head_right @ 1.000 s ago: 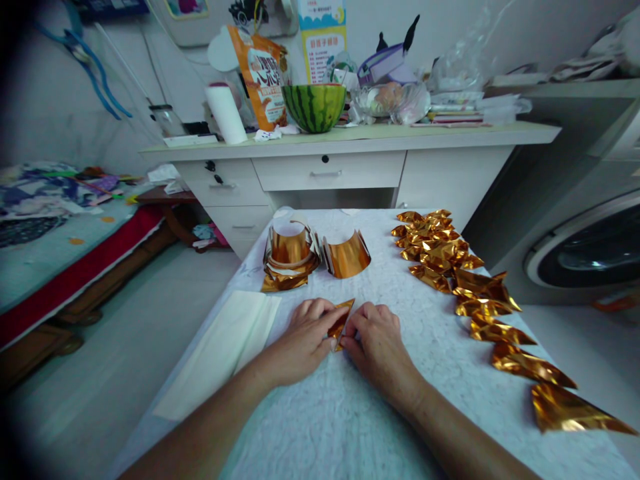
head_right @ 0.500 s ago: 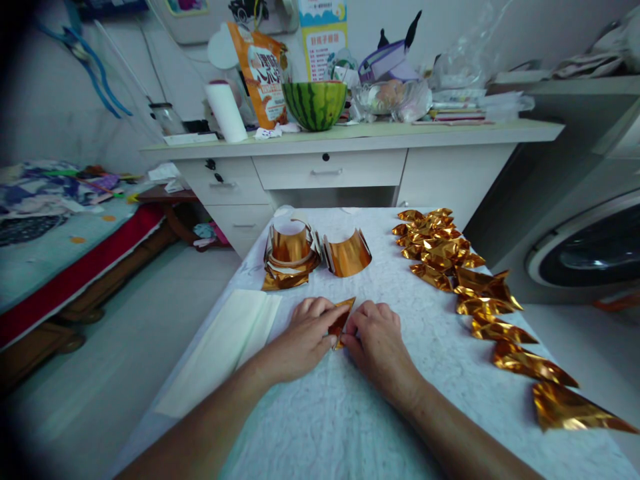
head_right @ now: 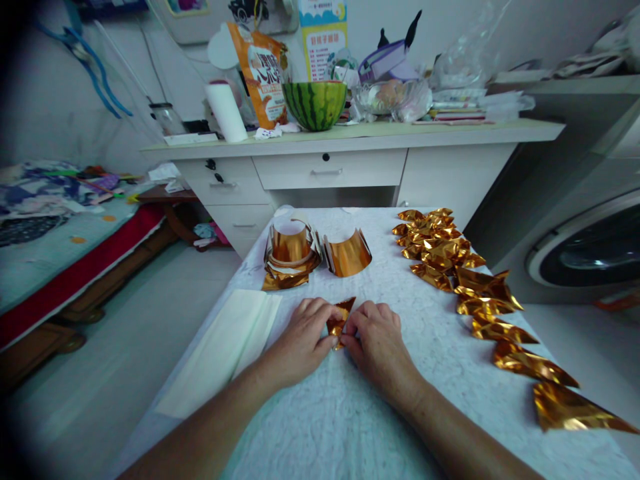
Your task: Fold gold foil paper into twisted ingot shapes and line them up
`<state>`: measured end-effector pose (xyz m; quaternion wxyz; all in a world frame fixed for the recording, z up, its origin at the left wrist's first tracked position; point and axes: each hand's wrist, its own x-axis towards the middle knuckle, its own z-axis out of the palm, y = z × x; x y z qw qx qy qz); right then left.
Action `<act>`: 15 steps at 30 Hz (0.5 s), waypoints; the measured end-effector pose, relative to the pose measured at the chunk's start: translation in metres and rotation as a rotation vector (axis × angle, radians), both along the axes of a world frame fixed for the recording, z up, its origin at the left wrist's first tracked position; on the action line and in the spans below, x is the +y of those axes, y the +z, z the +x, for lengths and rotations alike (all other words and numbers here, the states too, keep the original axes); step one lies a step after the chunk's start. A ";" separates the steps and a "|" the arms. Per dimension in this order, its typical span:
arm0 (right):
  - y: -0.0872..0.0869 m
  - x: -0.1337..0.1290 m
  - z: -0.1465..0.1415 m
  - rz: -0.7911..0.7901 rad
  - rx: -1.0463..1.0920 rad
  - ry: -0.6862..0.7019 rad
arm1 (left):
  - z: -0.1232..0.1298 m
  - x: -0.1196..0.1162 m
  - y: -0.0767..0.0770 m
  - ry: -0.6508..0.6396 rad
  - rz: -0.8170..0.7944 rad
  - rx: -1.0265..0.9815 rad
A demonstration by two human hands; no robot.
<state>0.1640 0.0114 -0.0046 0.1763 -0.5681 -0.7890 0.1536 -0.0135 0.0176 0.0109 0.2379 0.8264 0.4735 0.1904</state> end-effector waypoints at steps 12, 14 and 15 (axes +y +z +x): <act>0.001 -0.001 0.000 -0.002 0.013 -0.008 | -0.003 -0.004 0.005 0.020 -0.021 0.016; 0.000 0.000 0.000 0.001 0.008 0.003 | -0.002 -0.005 0.005 0.026 -0.030 0.023; -0.001 0.000 0.001 0.002 0.003 0.010 | -0.001 -0.005 0.005 0.030 -0.036 0.030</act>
